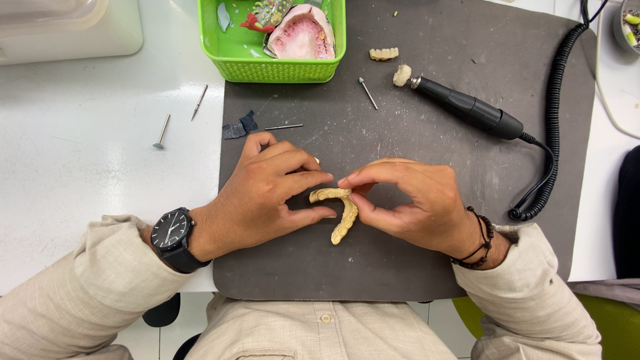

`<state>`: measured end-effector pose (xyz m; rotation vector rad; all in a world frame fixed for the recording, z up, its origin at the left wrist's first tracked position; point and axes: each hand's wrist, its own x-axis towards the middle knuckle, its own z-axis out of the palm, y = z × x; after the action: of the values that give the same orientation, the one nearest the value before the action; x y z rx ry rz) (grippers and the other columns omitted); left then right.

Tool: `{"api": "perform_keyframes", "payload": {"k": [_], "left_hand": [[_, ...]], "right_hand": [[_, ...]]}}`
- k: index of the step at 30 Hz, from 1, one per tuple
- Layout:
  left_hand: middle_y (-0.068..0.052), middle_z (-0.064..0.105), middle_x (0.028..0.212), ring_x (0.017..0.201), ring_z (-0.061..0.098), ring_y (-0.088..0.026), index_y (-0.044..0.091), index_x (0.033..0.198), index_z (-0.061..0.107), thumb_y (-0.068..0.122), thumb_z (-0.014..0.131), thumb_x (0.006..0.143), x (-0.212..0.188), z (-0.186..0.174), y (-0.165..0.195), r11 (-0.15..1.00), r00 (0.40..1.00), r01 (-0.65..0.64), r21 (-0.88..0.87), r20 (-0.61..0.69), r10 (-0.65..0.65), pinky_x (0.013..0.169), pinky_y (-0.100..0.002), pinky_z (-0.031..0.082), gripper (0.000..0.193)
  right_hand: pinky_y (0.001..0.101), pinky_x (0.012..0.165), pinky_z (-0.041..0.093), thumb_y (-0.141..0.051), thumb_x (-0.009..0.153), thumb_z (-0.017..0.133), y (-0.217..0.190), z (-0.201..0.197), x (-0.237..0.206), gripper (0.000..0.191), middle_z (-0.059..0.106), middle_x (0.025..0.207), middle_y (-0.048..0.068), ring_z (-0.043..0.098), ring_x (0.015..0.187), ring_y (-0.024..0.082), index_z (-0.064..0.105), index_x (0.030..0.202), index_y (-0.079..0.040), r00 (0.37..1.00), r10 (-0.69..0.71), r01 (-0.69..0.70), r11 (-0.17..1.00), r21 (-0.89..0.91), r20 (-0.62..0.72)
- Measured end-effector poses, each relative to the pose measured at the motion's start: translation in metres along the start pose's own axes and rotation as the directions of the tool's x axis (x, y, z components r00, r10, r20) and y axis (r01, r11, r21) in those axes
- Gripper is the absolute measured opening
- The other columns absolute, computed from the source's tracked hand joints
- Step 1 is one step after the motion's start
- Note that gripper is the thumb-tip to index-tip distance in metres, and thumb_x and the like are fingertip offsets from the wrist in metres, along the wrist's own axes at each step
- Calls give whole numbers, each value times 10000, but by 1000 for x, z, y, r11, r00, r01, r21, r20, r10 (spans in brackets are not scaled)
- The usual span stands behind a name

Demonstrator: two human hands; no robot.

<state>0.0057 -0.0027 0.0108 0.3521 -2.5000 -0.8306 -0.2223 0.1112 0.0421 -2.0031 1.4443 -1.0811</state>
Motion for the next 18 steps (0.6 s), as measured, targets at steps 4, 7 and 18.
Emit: {"api": "perform_keyframes", "payload": {"k": [4,7,18], "left_hand": [[10,681,1010,979,630,-168,124,1069,769,375,906,766,0,0,-1,1000,1000,-5,7,9,5,978,-426,352,417],[20,678,998,979,625,-166,130,1060,770,382,899,774,-1,1,-2,1000,1000,-20,21,16,19,982,-432,350,403],[32,681,983,976,616,-154,136,1017,777,377,885,807,-2,3,-2,999,999,-32,38,17,32,988,-443,347,337]], "right_hand": [[257,744,612,31,832,815,1,1,2,291,754,989,62,767,859,157,702,1089,-49,1000,-6,6,1000,0,14],[257,720,599,14,818,832,4,2,3,259,732,981,55,744,835,150,718,1040,-54,999,-5,6,1000,-23,35],[258,725,612,-25,802,843,3,1,5,186,745,995,41,743,852,150,742,952,-68,997,-21,25,998,-58,69]]}}
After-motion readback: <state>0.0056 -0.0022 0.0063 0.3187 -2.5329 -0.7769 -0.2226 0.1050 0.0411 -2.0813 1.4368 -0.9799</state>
